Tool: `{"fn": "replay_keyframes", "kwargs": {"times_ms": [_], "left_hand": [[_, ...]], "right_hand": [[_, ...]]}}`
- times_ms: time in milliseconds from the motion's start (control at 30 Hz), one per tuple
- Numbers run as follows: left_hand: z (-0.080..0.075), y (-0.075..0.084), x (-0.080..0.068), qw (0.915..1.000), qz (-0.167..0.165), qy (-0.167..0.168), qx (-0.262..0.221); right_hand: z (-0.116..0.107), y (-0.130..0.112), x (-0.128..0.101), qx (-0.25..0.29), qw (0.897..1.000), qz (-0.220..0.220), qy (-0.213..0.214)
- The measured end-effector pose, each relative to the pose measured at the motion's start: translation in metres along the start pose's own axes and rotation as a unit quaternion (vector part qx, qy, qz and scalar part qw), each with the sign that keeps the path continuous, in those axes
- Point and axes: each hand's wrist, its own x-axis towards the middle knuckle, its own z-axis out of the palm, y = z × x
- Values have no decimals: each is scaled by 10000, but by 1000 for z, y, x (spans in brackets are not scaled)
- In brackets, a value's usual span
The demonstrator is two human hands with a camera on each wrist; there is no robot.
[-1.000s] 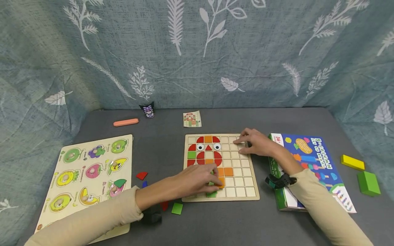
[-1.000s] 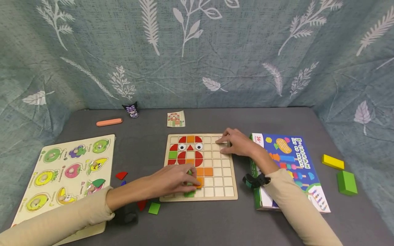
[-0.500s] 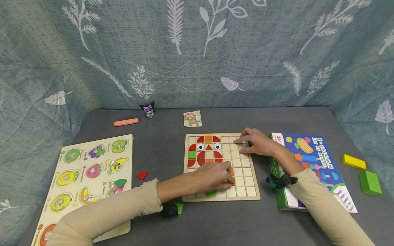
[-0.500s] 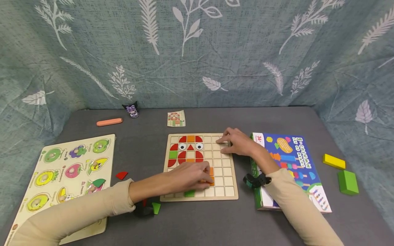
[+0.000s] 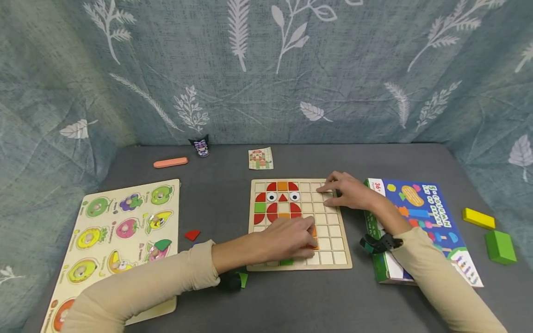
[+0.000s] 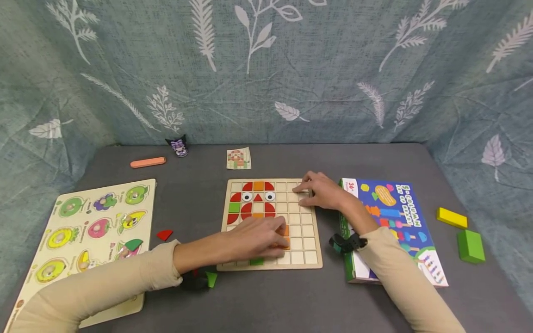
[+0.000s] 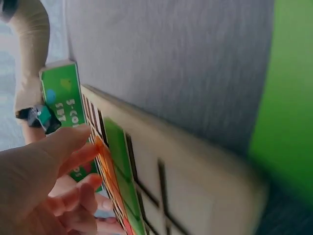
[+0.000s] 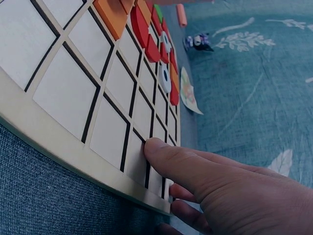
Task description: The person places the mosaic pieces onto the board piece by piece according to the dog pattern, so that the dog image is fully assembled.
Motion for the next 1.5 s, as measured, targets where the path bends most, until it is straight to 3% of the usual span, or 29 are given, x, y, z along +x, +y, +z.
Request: {"fn": "replay_keyframes", "kwargs": {"times_ms": [100,200,300,400,533,633,733,800,967,1200,1500], "left_hand": [[0,4,-17,9999,-22,92,-63],[0,9,-46,9988,-115,162,-441],[-1,6,-81,9932,-536,289,-995],[-1,-5,-118,9835,-1188,715,-1164],[-4,-27,-165,9613,-2196,1403,-897],[-9,-47,-198,9380,-2910,1581,-1020],[-8,-63,-226,9189,-3306,1727,-1287],[-5,-70,-239,9109,-3412,1852,-1397],[-1,-78,-253,8990,-3637,1923,-1498],[-2,-80,-256,8947,-3702,1918,-1604],[0,-79,-258,8887,-4054,1474,-1554]], "right_hand": [[1,-1,0,-26,10000,4,10],[0,-3,1,-21,10000,-1,1],[-2,-3,1,-11,10000,-19,-7],[-4,-2,0,-31,10000,23,-5],[-6,-1,-2,-45,10000,25,10],[-5,0,-2,-25,10000,-44,25],[-4,0,-1,-5,10000,-88,33],[-3,0,-1,10,10000,-91,22],[-1,0,1,13,10000,-70,-35],[0,0,3,0,10000,-56,-56],[-1,-1,1,-45,10000,-37,-72]]}}
